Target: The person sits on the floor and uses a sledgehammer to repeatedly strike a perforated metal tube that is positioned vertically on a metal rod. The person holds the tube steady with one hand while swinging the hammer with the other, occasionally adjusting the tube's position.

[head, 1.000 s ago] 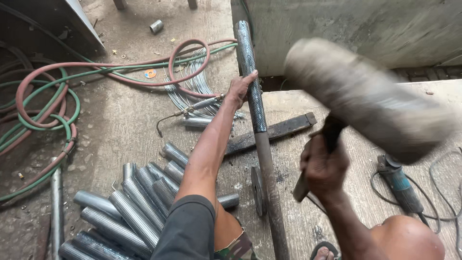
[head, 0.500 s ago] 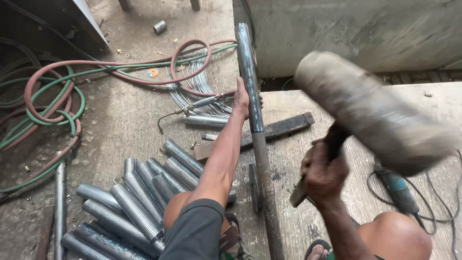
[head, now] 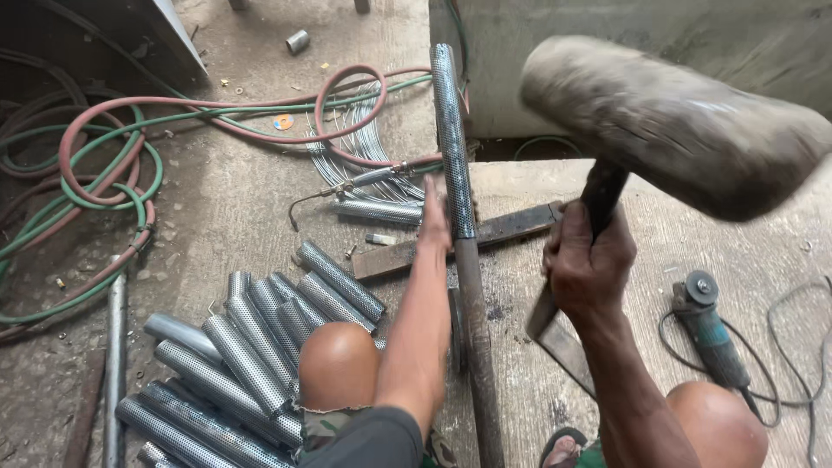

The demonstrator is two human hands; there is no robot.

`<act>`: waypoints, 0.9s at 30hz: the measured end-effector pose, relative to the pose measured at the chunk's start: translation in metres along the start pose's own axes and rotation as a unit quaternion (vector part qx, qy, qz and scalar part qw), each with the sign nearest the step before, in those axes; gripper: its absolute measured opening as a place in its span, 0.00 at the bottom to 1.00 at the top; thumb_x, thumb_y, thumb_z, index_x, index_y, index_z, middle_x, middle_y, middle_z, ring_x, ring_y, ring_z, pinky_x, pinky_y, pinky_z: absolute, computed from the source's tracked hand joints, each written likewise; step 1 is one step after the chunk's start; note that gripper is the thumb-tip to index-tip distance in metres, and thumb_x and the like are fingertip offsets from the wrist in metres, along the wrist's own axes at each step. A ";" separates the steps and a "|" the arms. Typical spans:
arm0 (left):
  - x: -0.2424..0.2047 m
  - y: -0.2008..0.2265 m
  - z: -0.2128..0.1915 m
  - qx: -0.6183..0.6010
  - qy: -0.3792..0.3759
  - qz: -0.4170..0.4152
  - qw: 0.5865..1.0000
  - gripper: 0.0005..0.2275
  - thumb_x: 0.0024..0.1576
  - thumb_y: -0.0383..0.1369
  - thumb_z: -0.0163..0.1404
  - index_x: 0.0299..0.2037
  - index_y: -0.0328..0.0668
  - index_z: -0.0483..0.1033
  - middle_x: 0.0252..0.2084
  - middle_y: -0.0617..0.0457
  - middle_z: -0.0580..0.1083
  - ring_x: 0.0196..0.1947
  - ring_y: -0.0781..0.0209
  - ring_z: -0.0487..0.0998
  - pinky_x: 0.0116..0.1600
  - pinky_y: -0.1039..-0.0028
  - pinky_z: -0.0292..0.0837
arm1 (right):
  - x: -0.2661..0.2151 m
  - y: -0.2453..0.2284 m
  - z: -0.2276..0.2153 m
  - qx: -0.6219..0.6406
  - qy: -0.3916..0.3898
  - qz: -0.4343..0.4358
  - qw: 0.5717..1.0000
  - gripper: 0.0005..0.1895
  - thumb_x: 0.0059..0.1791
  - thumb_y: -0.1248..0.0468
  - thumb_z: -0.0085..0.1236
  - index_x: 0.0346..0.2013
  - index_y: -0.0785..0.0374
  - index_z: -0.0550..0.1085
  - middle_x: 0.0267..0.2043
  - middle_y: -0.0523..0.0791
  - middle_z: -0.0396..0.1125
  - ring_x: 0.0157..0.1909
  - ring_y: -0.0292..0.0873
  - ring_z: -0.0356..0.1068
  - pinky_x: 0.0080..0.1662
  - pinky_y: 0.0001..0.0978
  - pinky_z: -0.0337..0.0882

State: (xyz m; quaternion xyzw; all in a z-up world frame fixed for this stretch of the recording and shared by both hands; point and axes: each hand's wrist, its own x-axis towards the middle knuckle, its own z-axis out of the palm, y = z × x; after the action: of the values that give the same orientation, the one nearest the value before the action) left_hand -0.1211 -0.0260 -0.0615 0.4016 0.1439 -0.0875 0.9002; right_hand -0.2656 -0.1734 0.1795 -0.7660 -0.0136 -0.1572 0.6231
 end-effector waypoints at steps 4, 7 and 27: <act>-0.072 0.001 -0.002 -0.206 -0.060 -0.094 0.972 0.20 0.52 0.38 0.51 0.49 0.31 0.79 0.40 0.37 0.80 0.38 0.41 0.84 0.47 0.53 0.83 | 0.020 0.070 0.036 -0.111 0.014 -0.095 0.989 0.09 0.60 0.64 0.48 0.40 0.68 0.70 0.20 0.56 0.63 0.23 0.57 0.67 0.24 0.47 0.63; -0.076 -0.024 -0.017 -0.151 -0.057 -0.088 0.983 0.20 0.46 0.22 0.58 0.51 0.35 0.79 0.42 0.39 0.80 0.41 0.41 0.84 0.48 0.55 0.83 | 0.026 0.073 0.035 -0.299 -0.116 0.024 0.947 0.19 0.55 0.52 0.50 0.38 0.68 0.72 0.29 0.66 0.69 0.39 0.74 0.72 0.38 0.68 0.65; -0.046 -0.051 -0.040 -0.119 -0.015 -0.039 0.992 0.16 0.51 0.22 0.65 0.50 0.34 0.81 0.45 0.39 0.81 0.47 0.40 0.84 0.55 0.53 0.81 | 0.029 0.046 0.020 -0.158 -0.176 0.195 0.952 0.24 0.57 0.54 0.44 0.40 0.77 0.73 0.14 0.59 0.67 0.11 0.52 0.69 0.14 0.45 0.72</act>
State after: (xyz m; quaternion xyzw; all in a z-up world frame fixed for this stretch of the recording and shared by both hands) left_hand -0.1864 -0.0282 -0.1071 0.2847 0.1548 -0.1110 0.9395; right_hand -0.2234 -0.1702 0.1395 -0.8580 0.0517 0.1042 0.5003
